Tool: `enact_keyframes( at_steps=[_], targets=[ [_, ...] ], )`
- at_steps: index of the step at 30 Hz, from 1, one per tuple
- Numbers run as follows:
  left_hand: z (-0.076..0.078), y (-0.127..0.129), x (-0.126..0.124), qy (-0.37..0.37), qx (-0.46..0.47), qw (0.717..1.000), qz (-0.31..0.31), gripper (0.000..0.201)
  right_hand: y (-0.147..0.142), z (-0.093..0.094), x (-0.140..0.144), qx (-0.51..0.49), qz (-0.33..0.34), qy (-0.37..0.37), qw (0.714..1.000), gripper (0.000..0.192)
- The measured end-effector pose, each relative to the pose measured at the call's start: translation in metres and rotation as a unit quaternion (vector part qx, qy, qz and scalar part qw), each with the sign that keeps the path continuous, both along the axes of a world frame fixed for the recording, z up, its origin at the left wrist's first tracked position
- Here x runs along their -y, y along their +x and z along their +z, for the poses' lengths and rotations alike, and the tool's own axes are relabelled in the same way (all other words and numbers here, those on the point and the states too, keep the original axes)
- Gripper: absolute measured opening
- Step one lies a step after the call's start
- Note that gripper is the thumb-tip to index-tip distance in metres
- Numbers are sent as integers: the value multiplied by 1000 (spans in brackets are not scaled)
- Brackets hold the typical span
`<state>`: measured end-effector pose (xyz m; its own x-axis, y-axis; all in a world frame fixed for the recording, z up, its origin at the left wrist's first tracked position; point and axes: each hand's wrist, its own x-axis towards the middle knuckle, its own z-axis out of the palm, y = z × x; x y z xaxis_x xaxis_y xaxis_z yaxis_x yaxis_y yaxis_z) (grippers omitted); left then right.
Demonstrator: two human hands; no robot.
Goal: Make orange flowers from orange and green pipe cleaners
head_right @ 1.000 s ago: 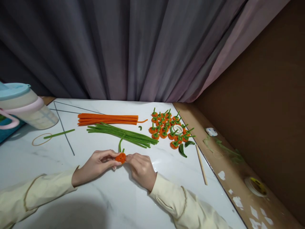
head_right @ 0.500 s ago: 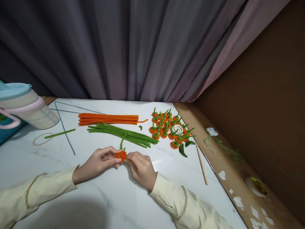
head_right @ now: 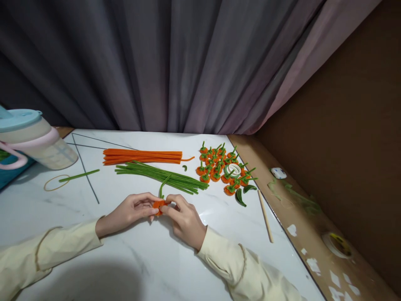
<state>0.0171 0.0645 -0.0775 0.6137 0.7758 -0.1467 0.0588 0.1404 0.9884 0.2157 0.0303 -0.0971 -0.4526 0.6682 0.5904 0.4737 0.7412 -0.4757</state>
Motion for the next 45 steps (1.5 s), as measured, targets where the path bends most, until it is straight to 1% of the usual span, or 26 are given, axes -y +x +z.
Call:
enact_keyframes(
  at_steps=[2,4,6,9,12,15,18,20,22,24,30,33,38,45],
  targets=[
    [0,0,-1,5,-4,1000,-9,31,-1,-1,0,-22,14,-18,1000,40],
    [-1,1,-1,25,-18,999,-9,35,-1,-2,-1,-42,31,-31,998,41],
    [-2,1,0,63,-41,997,0,36,-2,-3,-1,-56,45,-37,997,42],
    [-4,1,3,145,-82,986,18,27,-3,-2,0,-65,55,-36,996,42],
    [-7,-1,6,250,-101,963,27,21,-3,-1,1,-68,55,-29,996,42],
    [-10,-3,10,345,-90,934,32,20,-4,0,3,-65,50,-15,997,41],
    [-12,-3,12,413,-86,906,29,22,-5,2,4,-67,40,-4,997,39],
    [-12,-3,12,439,-93,894,20,23,-6,3,5,-76,36,-1,996,38],
    [-11,-4,12,453,-95,887,11,23,-6,3,5,-85,35,-4,996,38],
    [-10,-4,12,455,-93,885,8,23,-5,4,5,-89,37,-8,995,37],
    [-10,-5,10,434,-78,897,10,22,-4,4,6,-90,35,-9,995,40],
    [-9,-6,10,427,-75,901,2,22,-4,2,7,-89,28,7,996,39],
    [-8,-5,10,433,-70,899,-1,23,-4,1,8,-79,21,36,996,41],
    [-7,-4,12,439,-76,895,3,23,-5,3,9,-51,15,68,996,42]
  ],
)
